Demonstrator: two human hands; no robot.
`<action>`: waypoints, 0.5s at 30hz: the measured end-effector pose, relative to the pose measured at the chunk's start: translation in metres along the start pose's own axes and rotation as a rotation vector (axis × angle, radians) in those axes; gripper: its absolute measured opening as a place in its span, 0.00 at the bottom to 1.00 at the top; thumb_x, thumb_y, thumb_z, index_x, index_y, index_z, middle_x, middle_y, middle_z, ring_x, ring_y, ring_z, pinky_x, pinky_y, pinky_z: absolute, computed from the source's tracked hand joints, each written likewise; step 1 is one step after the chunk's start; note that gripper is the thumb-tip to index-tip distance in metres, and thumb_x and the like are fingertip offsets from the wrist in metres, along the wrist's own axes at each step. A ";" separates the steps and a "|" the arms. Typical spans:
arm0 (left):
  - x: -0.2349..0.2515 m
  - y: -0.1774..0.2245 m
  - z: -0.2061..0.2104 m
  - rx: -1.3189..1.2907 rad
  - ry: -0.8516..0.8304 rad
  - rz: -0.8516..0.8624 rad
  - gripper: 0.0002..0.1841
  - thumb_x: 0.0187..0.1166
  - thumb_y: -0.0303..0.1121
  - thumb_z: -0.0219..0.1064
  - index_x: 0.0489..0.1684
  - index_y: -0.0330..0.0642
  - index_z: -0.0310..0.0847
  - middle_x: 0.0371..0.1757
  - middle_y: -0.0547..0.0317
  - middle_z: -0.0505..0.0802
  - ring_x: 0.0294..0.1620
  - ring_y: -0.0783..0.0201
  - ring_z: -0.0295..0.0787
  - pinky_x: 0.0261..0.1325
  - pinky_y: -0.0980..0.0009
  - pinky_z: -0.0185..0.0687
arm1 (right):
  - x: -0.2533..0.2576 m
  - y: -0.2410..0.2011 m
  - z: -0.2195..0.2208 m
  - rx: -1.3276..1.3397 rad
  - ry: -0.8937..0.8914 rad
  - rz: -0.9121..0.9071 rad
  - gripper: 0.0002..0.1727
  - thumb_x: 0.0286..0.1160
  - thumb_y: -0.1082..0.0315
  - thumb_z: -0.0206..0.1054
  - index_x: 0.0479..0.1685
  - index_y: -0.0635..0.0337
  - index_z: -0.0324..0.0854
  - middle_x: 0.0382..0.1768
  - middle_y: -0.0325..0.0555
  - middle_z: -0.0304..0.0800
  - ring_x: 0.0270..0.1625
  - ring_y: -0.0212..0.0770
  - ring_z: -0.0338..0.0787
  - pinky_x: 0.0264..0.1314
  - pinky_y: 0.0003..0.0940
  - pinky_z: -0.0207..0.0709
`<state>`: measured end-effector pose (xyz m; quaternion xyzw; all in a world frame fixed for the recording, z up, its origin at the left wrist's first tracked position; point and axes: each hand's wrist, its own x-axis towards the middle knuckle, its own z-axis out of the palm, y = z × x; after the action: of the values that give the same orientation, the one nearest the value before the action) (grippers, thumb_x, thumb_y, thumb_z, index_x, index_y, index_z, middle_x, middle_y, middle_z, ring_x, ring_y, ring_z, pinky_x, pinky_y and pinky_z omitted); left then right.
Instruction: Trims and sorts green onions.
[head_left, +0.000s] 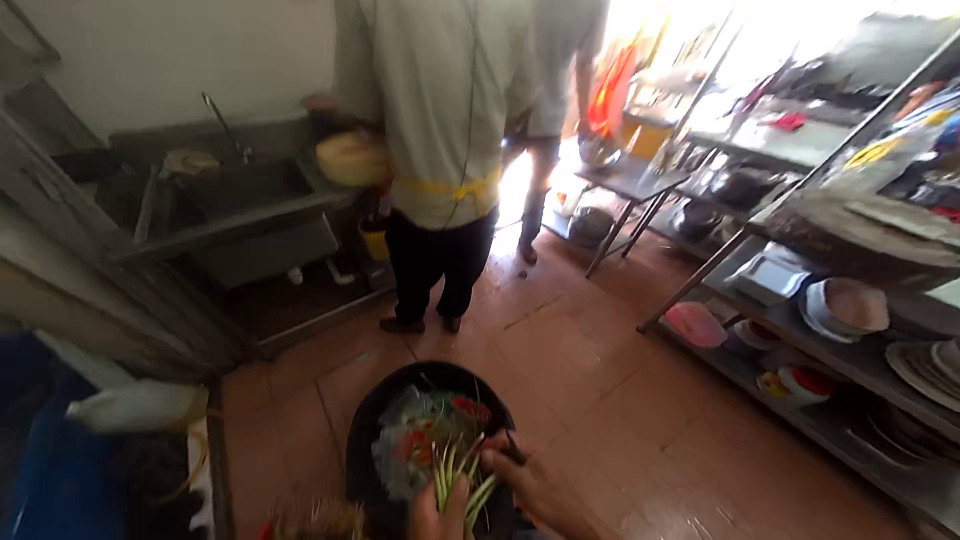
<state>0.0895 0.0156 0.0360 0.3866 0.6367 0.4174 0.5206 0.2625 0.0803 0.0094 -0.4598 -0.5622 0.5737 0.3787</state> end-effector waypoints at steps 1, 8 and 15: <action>0.002 -0.002 -0.001 -0.043 0.002 0.018 0.13 0.86 0.34 0.63 0.45 0.31 0.86 0.24 0.56 0.90 0.17 0.64 0.85 0.22 0.66 0.86 | 0.001 -0.004 -0.001 -0.041 0.000 -0.029 0.10 0.80 0.62 0.68 0.44 0.60 0.90 0.37 0.37 0.89 0.37 0.29 0.86 0.42 0.28 0.82; 0.008 -0.003 -0.007 -0.177 0.020 0.035 0.10 0.86 0.31 0.62 0.45 0.32 0.84 0.28 0.55 0.91 0.16 0.66 0.84 0.18 0.71 0.83 | 0.008 -0.020 0.000 -0.062 0.028 0.079 0.11 0.82 0.62 0.65 0.48 0.57 0.90 0.41 0.38 0.92 0.40 0.31 0.89 0.43 0.29 0.84; 0.007 -0.008 -0.009 -0.150 0.053 0.086 0.11 0.84 0.32 0.64 0.53 0.34 0.86 0.29 0.58 0.92 0.17 0.68 0.84 0.18 0.73 0.83 | 0.006 -0.038 0.007 -0.600 0.347 -0.384 0.12 0.78 0.58 0.65 0.44 0.52 0.93 0.33 0.33 0.86 0.30 0.24 0.81 0.29 0.20 0.77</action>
<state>0.0788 0.0182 0.0273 0.3620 0.6001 0.4959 0.5126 0.2512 0.0874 0.0458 -0.5265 -0.7082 0.2164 0.4176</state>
